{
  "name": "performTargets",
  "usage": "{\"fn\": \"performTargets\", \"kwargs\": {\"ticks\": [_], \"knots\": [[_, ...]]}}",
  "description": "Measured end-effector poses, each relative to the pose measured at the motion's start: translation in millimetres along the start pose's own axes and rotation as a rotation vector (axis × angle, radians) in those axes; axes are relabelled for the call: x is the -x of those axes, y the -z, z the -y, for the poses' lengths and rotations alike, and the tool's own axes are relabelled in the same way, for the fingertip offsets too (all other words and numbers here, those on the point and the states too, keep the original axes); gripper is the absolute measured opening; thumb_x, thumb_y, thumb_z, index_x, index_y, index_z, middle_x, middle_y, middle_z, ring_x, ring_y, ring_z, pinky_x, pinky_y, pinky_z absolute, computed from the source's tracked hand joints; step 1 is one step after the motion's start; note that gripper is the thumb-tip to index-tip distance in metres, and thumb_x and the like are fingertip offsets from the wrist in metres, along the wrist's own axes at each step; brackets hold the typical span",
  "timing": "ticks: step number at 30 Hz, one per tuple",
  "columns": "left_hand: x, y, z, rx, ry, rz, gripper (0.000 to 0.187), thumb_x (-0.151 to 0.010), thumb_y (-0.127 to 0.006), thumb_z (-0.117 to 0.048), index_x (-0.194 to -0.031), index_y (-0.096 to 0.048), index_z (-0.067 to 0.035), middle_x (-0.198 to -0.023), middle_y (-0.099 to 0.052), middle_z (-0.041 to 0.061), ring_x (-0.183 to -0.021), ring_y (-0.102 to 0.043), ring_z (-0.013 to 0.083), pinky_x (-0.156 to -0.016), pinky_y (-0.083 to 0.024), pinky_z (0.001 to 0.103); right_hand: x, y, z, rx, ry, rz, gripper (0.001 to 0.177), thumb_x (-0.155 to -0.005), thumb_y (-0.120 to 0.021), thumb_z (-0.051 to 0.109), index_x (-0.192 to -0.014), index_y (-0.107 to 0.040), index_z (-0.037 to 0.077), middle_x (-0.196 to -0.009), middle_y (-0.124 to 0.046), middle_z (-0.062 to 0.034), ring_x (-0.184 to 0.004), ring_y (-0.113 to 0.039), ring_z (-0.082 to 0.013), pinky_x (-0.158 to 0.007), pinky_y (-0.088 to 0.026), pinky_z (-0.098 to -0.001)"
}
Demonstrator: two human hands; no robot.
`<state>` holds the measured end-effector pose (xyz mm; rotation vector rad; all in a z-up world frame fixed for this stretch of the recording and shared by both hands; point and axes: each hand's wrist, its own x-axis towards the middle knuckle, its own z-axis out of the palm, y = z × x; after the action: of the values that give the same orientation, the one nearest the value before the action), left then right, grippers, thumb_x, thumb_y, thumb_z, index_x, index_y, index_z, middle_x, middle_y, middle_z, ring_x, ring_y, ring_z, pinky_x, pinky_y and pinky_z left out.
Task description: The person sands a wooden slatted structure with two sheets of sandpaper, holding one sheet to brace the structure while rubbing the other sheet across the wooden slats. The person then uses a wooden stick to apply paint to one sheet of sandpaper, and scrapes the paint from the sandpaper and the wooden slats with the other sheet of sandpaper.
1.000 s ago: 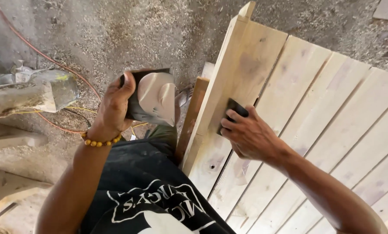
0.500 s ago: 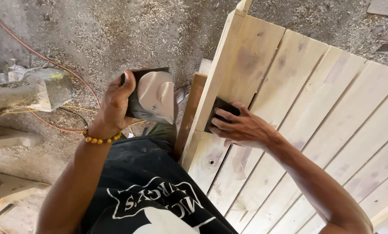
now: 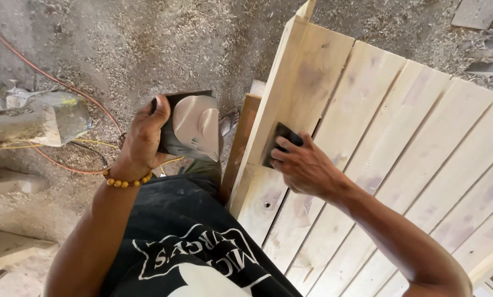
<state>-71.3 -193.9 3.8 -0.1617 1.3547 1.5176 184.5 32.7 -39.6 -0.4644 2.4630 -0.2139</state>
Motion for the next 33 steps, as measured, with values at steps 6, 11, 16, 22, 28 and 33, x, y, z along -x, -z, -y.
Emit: {"fn": "performTargets", "kwargs": {"ticks": [6,11,16,22,28,33], "knots": [[7.0,6.1,-3.9,0.081,-0.036,0.027,0.052,-0.107,-0.05,-0.045,-0.131,-0.057,0.0,-0.112,-0.072,0.011,-0.093,-0.074,0.0194,-0.077,-0.064,0.037,32.3,0.1,3.8,0.041,-0.077,0.114,0.019,-0.093,-0.066,0.033,-0.106,-0.068,0.019,-0.111,-0.054,-0.0019,-0.116,-0.045,-0.023,-0.099,-0.039,-0.0587],[2.3,22.2,18.4,-0.002,0.017,-0.065,0.05,-0.109,-0.051,-0.048,-0.125,-0.059,-0.001,-0.102,-0.07,0.008,-0.083,-0.07,0.0165,-0.066,-0.059,0.035,32.2,-8.9,5.8,-0.017,0.026,-0.277,0.033,-0.085,-0.072,0.038,-0.113,-0.065,0.021,-0.117,-0.053,-0.0028,-0.125,-0.045,-0.0236,-0.1,-0.038,-0.0546],[6.1,0.8,11.2,-0.012,0.052,-0.032,0.055,-0.106,-0.049,-0.052,-0.121,-0.061,-0.001,-0.1,-0.071,0.008,-0.081,-0.072,0.0169,-0.064,-0.061,0.035,25.5,-17.0,12.5,-0.021,0.041,-0.377,0.039,-0.085,-0.073,0.041,-0.117,-0.063,0.022,-0.124,-0.054,-0.003,-0.131,-0.044,-0.0246,-0.105,-0.035,-0.0542],[4.9,-11.8,45.6,0.136,0.059,0.167,0.061,-0.105,-0.045,-0.053,-0.13,-0.054,0.002,-0.115,-0.07,0.016,-0.096,-0.075,0.0256,-0.082,-0.066,0.042,47.1,-24.2,28.6,-0.121,0.024,-0.43,0.05,-0.077,-0.078,0.038,-0.123,-0.067,0.021,-0.132,-0.056,-0.0084,-0.131,-0.045,-0.0281,-0.103,-0.038,-0.0562],[11.6,-86.2,102.3,0.12,0.156,0.142,0.067,-0.101,-0.043,-0.055,-0.142,-0.053,-0.003,-0.125,-0.068,0.01,-0.108,-0.071,0.0206,-0.091,-0.062,0.039,61.2,-11.2,91.6,-1.195,-0.083,-1.469,0.057,-0.081,-0.08,0.047,-0.128,-0.067,0.018,-0.146,-0.06,-0.0082,-0.146,-0.052,-0.0305,-0.122,-0.047,-0.0506],[30.5,-124.7,89.0,0.217,0.262,0.4,0.057,-0.108,-0.048,-0.045,-0.14,-0.054,0.002,-0.127,-0.068,0.013,-0.111,-0.069,0.0205,-0.095,-0.06,0.038,65.0,-19.4,132.7,-1.012,-0.391,-1.498,0.058,-0.079,-0.093,0.021,-0.129,-0.064,0.015,-0.142,-0.055,-0.0121,-0.143,-0.049,-0.0364,-0.119,-0.045,-0.051]]}}
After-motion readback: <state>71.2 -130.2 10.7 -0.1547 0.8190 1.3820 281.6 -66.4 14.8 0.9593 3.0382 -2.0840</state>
